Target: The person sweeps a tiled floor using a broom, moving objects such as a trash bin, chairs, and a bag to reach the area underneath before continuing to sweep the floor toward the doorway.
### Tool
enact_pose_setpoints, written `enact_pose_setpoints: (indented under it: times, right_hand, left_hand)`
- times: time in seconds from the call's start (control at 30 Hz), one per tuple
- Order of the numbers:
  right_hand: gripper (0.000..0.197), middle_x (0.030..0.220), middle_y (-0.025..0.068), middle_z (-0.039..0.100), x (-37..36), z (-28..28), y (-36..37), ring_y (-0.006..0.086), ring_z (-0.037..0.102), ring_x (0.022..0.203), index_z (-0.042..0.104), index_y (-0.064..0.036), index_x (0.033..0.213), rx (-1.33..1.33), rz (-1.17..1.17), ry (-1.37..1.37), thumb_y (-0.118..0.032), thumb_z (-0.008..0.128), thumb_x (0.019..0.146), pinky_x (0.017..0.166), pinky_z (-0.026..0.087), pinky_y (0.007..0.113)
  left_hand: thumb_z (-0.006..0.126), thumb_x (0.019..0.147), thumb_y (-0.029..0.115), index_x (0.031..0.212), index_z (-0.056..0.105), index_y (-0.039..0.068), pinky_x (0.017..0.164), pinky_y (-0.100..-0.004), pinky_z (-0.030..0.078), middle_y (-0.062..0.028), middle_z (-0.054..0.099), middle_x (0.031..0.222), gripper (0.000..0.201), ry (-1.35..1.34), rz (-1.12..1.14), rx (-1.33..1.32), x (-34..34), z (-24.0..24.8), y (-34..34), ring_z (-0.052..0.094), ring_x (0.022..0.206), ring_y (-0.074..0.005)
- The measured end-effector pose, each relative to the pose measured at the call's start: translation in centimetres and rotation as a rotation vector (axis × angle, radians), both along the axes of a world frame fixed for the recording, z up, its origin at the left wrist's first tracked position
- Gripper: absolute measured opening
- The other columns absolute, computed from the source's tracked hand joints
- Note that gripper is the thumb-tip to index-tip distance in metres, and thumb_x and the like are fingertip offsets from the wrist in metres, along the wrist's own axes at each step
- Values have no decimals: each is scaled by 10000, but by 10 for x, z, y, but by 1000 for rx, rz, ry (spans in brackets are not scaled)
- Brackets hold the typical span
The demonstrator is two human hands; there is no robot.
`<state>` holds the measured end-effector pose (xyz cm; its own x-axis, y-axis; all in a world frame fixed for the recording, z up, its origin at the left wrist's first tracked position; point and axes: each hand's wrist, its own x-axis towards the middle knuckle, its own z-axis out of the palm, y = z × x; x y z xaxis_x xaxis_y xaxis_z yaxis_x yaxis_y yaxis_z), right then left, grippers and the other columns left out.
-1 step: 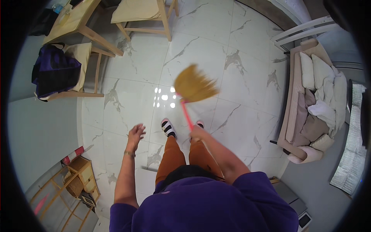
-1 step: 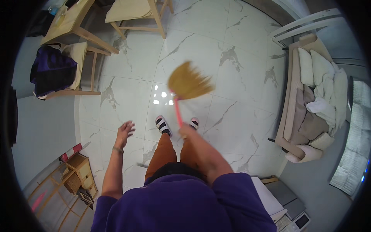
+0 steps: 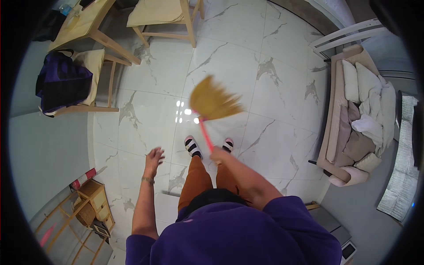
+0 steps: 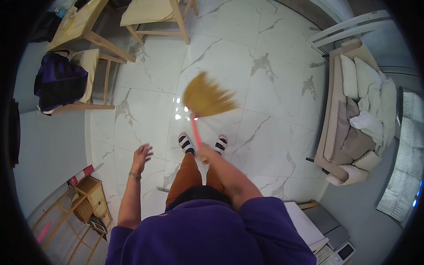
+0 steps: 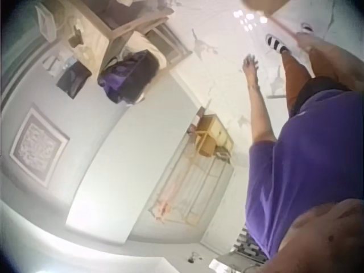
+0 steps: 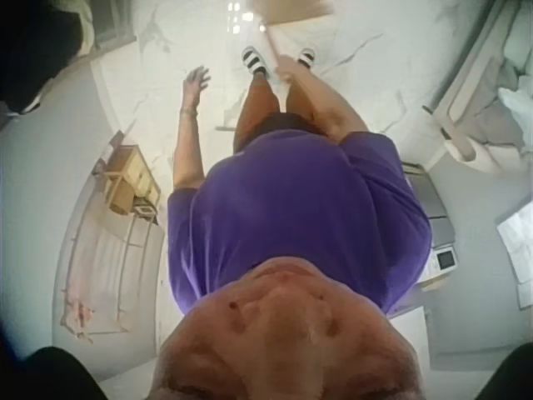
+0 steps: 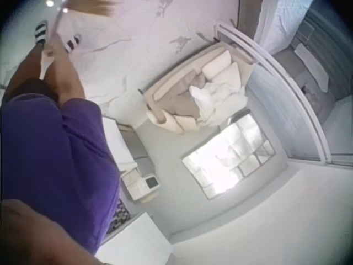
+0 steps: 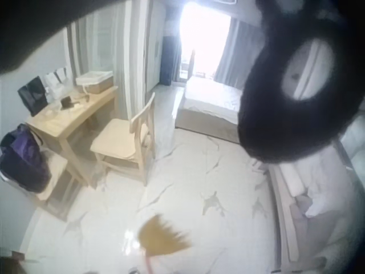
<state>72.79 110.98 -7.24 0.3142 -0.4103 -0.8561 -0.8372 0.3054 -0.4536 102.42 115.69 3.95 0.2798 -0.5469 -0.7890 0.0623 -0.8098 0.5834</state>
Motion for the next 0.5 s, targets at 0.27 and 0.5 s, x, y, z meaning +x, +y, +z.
enact_pose_setpoints:
  times: [0.27,0.5]
  right_hand:
    - [229,550,94,552,136,91,-76,192,527,433,603,16,777,337,329,-258,-107,555,590,415,437,322]
    - [549,732,95,589,-61,305,-155,130,499,500,456,-53,1185,57,27,-36,-78,611,658,438,414,260]
  left_hand:
    - [558,759,253,1091,493,79,647,-331,436,-64,580,974,381,-28,225,199,115,-26,92,572,758,-207]
    - [560,754,233,1075,500,92,621,-325,428,-53,587,962,355,-66,273,159,150,-39,41,573,741,-193]
